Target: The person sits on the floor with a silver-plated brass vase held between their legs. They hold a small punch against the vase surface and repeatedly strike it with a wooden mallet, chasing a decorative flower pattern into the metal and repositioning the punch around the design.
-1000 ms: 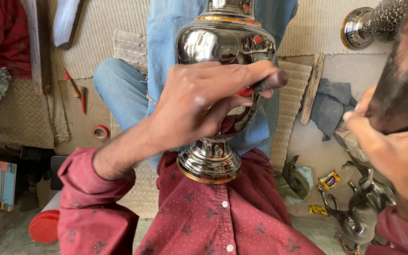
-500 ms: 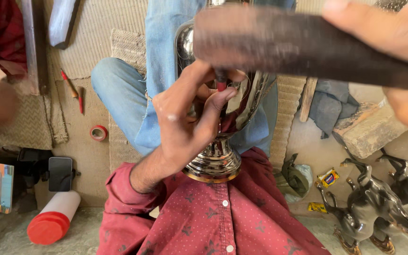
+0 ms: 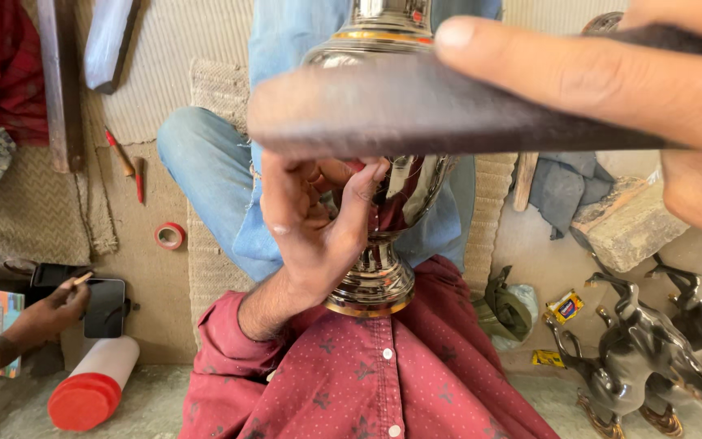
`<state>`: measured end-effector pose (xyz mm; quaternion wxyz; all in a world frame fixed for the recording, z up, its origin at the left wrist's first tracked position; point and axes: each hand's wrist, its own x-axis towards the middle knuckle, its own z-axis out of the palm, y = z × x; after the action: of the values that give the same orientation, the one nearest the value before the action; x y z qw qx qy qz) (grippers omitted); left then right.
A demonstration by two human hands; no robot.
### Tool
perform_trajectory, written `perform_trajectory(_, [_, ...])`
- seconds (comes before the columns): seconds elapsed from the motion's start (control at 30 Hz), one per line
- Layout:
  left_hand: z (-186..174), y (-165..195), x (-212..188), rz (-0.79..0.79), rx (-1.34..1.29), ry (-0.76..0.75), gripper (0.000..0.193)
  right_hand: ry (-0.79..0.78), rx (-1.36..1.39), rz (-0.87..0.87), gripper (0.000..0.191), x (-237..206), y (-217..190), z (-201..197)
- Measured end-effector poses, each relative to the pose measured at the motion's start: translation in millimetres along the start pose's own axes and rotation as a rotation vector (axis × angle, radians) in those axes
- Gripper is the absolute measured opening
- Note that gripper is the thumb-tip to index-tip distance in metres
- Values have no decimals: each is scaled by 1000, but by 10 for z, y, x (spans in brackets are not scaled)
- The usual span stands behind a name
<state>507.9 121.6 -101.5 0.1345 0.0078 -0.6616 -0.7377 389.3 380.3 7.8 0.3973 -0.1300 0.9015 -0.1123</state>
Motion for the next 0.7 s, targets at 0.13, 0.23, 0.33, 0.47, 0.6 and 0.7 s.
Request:
perform_trajectory(0.13, [-5, -74, -102, 10, -52, 27, 43, 45, -212, -89, 86, -190, -419, -230])
perform_trajectory(0.23, [-15, -87, -158, 5, -58, 39, 47, 97, -338, -151, 96, -331, -665, -361])
perform_trajectory(0.33, [-3, -75, -167, 11, -88, 20, 48, 170, -456, -223, 104, -418, -739, -413])
perform_trajectory(0.47, [-38, -50, -111, 12, -120, 89, 51, 327, -488, -347, 106, -512, -571, -298])
perform_trajectory(0.6, [-205, 63, -75, 34, -272, 152, 47, 587, -38, -402, 87, -579, -397, 227])
perform_trajectory(0.7, [-296, 180, -25, 50, -128, -41, 46, 913, 217, -497, 85, -450, -393, 943])
